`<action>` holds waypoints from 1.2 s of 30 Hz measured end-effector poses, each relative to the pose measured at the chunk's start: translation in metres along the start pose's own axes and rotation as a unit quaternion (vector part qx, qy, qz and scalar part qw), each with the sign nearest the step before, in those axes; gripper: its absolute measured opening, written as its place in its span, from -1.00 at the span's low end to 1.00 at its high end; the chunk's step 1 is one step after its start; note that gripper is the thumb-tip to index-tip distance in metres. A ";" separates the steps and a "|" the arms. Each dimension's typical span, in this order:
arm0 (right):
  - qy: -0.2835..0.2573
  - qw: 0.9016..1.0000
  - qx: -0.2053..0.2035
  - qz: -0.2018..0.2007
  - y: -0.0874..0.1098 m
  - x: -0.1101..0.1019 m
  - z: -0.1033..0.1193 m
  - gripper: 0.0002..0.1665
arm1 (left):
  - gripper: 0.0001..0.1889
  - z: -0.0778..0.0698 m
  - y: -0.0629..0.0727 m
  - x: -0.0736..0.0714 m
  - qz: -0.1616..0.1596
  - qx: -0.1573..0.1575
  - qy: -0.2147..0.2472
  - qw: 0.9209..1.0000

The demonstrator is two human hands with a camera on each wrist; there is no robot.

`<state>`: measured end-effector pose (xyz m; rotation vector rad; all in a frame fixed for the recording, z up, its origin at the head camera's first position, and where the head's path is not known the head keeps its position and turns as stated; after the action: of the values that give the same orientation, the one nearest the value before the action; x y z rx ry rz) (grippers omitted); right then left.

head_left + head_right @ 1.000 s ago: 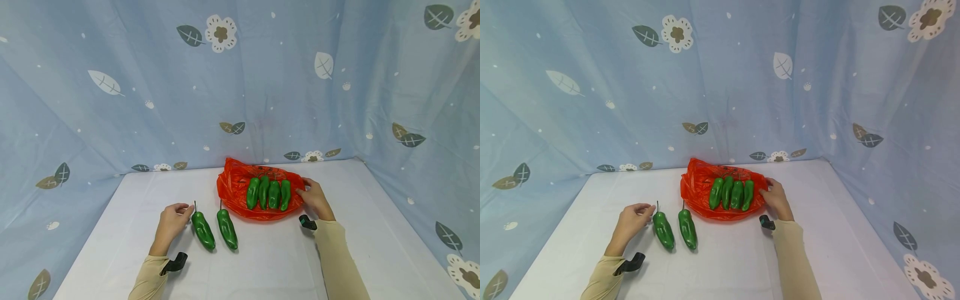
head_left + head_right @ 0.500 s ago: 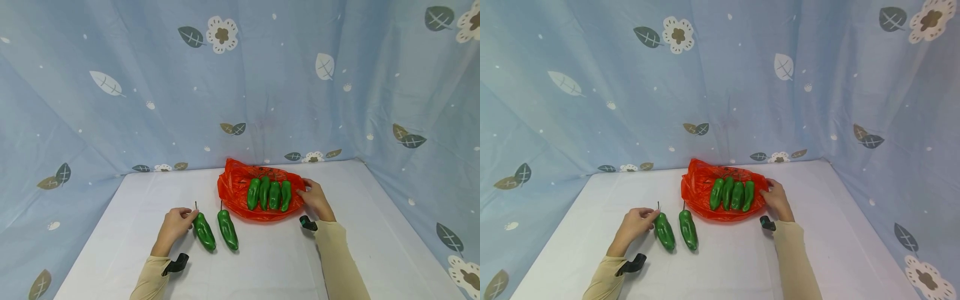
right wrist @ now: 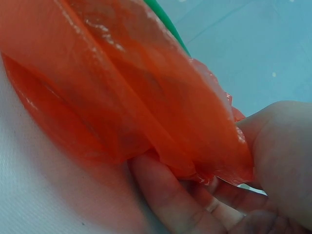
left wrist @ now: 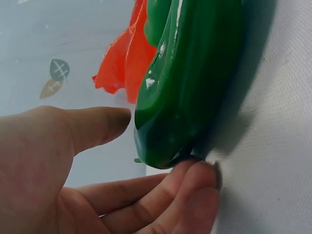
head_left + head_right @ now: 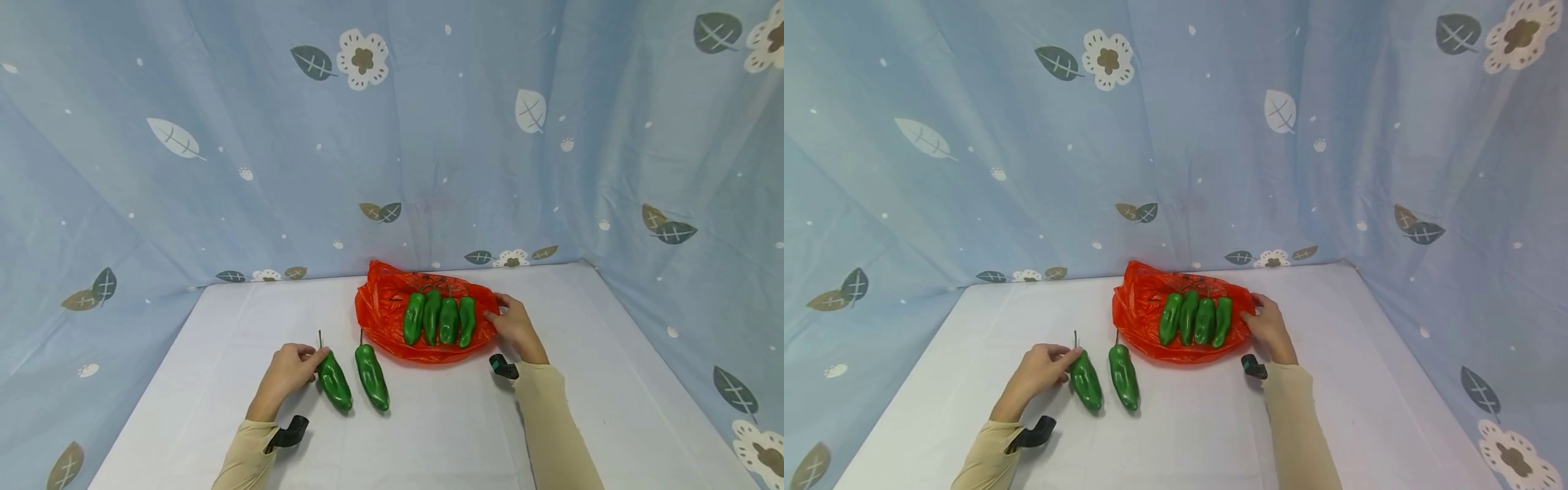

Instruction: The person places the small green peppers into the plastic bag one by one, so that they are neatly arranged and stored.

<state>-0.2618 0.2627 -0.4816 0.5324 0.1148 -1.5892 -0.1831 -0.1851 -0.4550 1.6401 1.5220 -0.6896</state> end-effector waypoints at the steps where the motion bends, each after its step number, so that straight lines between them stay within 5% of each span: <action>1: 0.000 1.000 -0.001 0.000 0.000 0.000 0.000 -0.26 | -0.38 -0.001 0.000 0.000 0.003 0.000 0.001 1.000; 36: -0.007 1.000 0.003 0.001 0.000 0.001 -0.002 -0.26 | -0.30 -0.007 0.003 0.006 0.015 0.010 -0.005 1.000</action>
<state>-0.2617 0.2630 -0.4837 0.5266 0.0994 -1.5922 -0.1797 -0.1762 -0.4556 1.6683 1.4841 -0.6976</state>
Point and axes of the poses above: each hand's wrist, its own y-axis away from the middle knuckle, its own x-axis out of the palm, z = x × y, the point moved 2 cm from there along -y, towards the middle knuckle, and after that the axes turned 8 degrees about -y, right-handed, at the moved point
